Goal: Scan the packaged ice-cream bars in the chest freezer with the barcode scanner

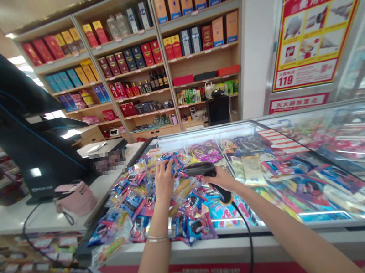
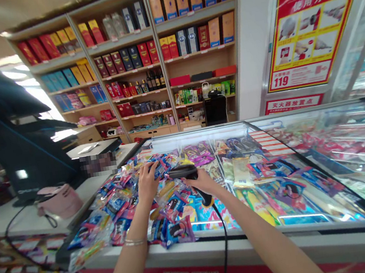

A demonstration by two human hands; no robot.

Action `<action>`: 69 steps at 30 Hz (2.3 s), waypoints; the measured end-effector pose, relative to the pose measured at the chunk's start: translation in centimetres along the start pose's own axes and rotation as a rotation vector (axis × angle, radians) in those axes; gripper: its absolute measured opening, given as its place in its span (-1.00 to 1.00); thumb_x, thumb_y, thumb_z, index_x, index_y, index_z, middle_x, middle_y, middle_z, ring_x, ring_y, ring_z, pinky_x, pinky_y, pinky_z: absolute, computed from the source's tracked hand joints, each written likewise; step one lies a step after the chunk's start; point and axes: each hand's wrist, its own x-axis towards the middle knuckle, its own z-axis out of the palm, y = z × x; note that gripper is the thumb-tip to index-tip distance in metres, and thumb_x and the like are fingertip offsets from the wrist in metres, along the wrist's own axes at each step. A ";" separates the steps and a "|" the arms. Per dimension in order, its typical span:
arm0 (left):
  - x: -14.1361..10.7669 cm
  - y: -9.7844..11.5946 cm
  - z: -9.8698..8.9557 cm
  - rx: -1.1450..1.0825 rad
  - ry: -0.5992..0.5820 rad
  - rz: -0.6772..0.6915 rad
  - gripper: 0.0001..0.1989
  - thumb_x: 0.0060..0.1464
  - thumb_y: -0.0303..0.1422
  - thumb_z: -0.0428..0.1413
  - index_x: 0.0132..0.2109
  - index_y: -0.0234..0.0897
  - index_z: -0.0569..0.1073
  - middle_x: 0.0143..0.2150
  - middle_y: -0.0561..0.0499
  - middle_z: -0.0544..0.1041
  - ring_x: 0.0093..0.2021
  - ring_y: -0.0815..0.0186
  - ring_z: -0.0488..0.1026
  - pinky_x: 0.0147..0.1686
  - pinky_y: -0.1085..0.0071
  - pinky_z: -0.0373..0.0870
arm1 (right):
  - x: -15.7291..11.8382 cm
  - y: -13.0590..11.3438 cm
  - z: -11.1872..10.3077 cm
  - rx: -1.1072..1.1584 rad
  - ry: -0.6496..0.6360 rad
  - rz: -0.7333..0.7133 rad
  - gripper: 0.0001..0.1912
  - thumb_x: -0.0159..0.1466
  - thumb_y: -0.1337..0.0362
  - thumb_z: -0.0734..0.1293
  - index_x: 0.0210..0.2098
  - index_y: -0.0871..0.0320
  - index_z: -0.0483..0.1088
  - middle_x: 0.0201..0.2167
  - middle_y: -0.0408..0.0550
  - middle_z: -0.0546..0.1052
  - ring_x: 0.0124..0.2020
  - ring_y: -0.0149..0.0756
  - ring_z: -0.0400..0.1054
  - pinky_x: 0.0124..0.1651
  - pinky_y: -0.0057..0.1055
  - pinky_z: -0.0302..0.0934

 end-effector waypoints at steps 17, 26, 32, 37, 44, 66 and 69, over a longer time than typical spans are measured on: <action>-0.1 0.3 -0.7 -0.026 -0.027 0.005 -0.45 -0.01 -0.59 0.00 0.15 -0.18 0.29 0.08 -0.08 0.34 0.12 0.15 0.22 0.16 0.21 0.22 | 0.0 0.1 -0.1 -0.012 0.010 -0.014 -0.83 0.05 0.20 0.41 -0.51 0.16 0.39 -0.77 -0.22 0.37 -0.77 -0.41 0.23 -0.66 -0.47 0.14; 0.2 0.2 -0.7 0.075 -0.054 -0.028 -0.50 0.05 -0.41 0.05 0.17 -0.17 0.28 0.10 -0.10 0.36 0.11 0.11 0.25 0.13 0.20 0.19 | 0.2 0.6 -0.4 0.153 0.126 0.069 -0.81 -0.01 0.21 0.45 -0.51 0.17 0.41 -0.75 -0.18 0.40 -0.77 -0.43 0.23 -0.70 -0.51 0.12; 0.9 1.3 -2.7 0.127 -0.070 -0.020 -0.55 0.10 -0.32 0.00 0.17 -0.12 0.30 0.09 -0.11 0.39 0.10 0.08 0.28 0.11 0.14 0.15 | -3.2 -0.6 -2.9 0.401 0.381 0.110 -0.87 -0.02 0.28 0.37 -0.48 0.21 0.39 -0.63 -0.07 0.52 -0.74 -0.44 0.27 -0.70 -0.52 0.19; 1.3 6.5 -4.2 0.011 -0.062 0.112 -0.53 0.07 -0.35 0.03 0.16 -0.12 0.29 0.07 -0.08 0.39 0.08 0.14 0.29 0.10 0.22 0.18 | -9.1 -0.7 -7.3 0.392 0.571 0.116 -0.90 -0.01 0.32 0.37 -0.51 0.22 0.37 -0.69 -0.11 0.46 -0.75 -0.44 0.26 -0.71 -0.53 0.18; -0.6 19.1 -1.2 -0.207 -0.293 0.389 -0.55 0.10 -0.37 0.03 0.17 -0.10 0.27 0.08 -0.05 0.38 0.08 0.21 0.30 0.05 0.28 0.25 | -16.9 0.4 -13.7 0.469 0.760 0.157 -0.91 0.04 0.33 0.36 -0.48 0.22 0.36 -0.65 -0.12 0.44 -0.72 -0.46 0.25 -0.68 -0.55 0.21; -5.9 29.5 5.7 -0.268 -0.295 0.432 -0.49 0.17 -0.28 -0.11 0.24 -0.34 0.15 0.27 -0.18 0.23 0.29 0.18 0.07 0.28 0.09 -0.01 | -21.7 1.9 -19.3 0.597 0.867 0.295 -0.91 0.12 0.39 0.32 -0.52 0.19 0.36 -0.66 -0.11 0.40 -0.73 -0.48 0.23 -0.75 -0.60 0.16; -5.9 29.6 5.4 -0.273 -0.266 0.429 -0.52 0.18 -0.28 -0.11 0.22 -0.33 0.17 0.24 -0.19 0.26 0.29 0.20 0.10 0.27 0.08 0.00 | -21.8 2.2 -19.5 0.569 0.876 0.282 -0.93 0.10 0.41 0.31 -0.51 0.19 0.37 -0.65 -0.10 0.42 -0.73 -0.47 0.24 -0.73 -0.59 0.20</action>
